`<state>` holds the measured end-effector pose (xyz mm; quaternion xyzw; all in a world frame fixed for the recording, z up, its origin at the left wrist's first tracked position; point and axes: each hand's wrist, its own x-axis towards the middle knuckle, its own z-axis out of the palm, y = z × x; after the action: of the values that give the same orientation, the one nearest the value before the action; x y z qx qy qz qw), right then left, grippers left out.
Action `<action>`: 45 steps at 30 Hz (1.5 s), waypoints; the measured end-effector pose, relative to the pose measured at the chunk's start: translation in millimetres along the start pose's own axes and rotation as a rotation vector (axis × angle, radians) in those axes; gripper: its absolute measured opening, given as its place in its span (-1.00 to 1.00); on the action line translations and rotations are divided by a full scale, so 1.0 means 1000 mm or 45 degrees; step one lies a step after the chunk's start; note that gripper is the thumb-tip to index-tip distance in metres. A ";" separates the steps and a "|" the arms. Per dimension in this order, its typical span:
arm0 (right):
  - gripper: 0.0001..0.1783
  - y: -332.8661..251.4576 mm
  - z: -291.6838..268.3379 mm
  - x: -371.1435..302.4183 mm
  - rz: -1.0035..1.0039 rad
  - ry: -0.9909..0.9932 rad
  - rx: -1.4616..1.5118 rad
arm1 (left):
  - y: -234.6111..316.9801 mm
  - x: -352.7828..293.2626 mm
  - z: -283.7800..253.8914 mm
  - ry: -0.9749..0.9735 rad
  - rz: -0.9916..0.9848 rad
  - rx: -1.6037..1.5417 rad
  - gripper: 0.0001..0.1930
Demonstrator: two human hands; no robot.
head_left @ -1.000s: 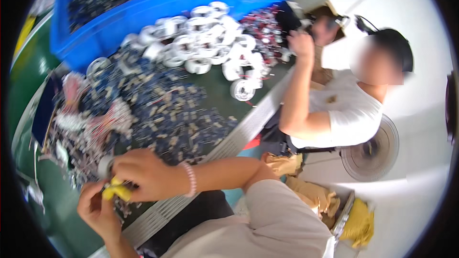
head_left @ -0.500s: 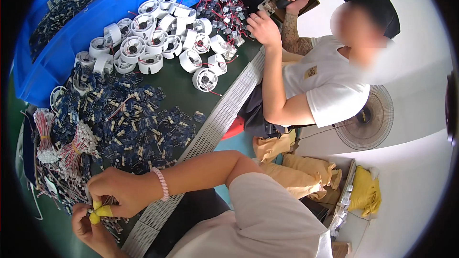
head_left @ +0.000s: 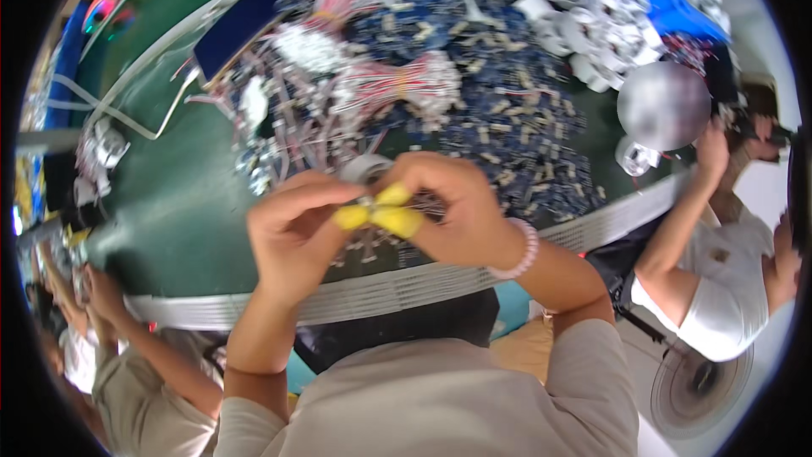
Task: Assembling circuit boards and wiring into white plastic housings on an assembly line.
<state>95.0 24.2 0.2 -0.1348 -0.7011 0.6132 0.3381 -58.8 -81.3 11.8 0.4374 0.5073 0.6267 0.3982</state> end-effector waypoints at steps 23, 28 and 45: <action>-0.87 -0.004 -0.004 -0.002 0.527 -0.013 0.579 | 0.007 0.001 -0.001 -0.007 -0.126 -0.169 -0.74; -0.86 0.005 -0.001 0.002 0.490 -0.182 0.579 | 0.015 -0.003 -0.013 -0.005 -0.081 0.124 -0.73; -0.79 -0.022 -0.094 0.017 -0.079 0.873 -0.529 | 0.061 -0.036 -0.044 0.368 -0.067 0.136 -0.87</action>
<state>147.7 101.7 27.9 -0.3760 -0.6603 0.3673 0.5364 -93.5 -138.1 62.5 0.3497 0.6033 0.6447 0.3134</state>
